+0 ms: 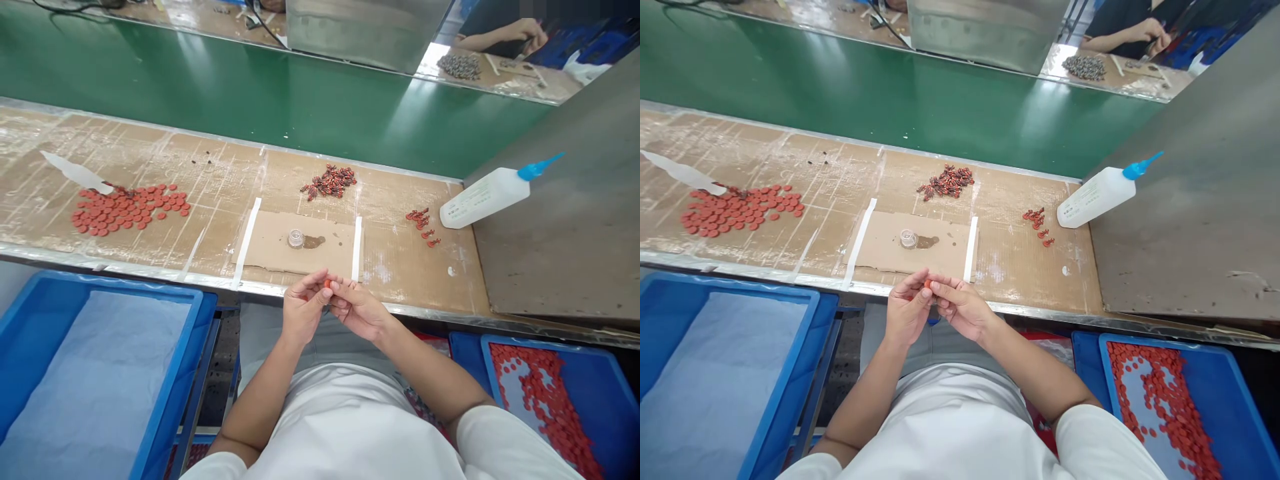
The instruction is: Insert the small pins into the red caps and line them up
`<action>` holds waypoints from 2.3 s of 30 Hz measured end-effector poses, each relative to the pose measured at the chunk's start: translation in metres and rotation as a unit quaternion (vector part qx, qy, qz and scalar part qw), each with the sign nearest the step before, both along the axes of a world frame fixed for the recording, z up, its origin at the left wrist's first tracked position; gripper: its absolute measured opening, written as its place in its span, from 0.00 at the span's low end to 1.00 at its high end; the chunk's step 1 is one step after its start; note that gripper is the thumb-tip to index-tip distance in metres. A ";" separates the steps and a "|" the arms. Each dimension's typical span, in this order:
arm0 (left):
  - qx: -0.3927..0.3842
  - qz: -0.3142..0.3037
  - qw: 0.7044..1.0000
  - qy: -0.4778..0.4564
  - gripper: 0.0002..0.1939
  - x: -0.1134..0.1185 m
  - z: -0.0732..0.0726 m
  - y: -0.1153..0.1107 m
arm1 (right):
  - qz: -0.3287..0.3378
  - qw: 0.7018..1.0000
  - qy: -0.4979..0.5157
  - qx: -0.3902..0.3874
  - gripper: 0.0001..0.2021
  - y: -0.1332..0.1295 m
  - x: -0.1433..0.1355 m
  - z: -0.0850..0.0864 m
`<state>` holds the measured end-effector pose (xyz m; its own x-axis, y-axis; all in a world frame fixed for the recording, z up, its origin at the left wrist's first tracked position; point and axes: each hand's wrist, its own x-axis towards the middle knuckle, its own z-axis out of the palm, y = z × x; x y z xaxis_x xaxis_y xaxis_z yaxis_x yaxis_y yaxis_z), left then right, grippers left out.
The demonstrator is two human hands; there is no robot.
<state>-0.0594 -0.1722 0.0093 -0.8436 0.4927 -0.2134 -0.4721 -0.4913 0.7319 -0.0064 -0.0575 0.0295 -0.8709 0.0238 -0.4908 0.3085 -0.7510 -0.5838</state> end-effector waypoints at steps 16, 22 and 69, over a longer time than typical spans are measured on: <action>0.030 0.063 0.995 -0.070 0.12 -0.011 -0.004 -0.033 | 0.149 0.339 0.244 0.896 0.19 0.103 -0.181 -0.001; 0.027 0.080 0.993 -0.077 0.13 -0.011 -0.006 -0.043 | 0.257 0.234 0.268 0.899 0.18 0.107 -0.215 -0.006; 0.046 0.101 0.987 -0.117 0.13 -0.014 -0.003 -0.050 | 0.181 0.564 0.186 0.784 0.08 0.103 -0.189 0.003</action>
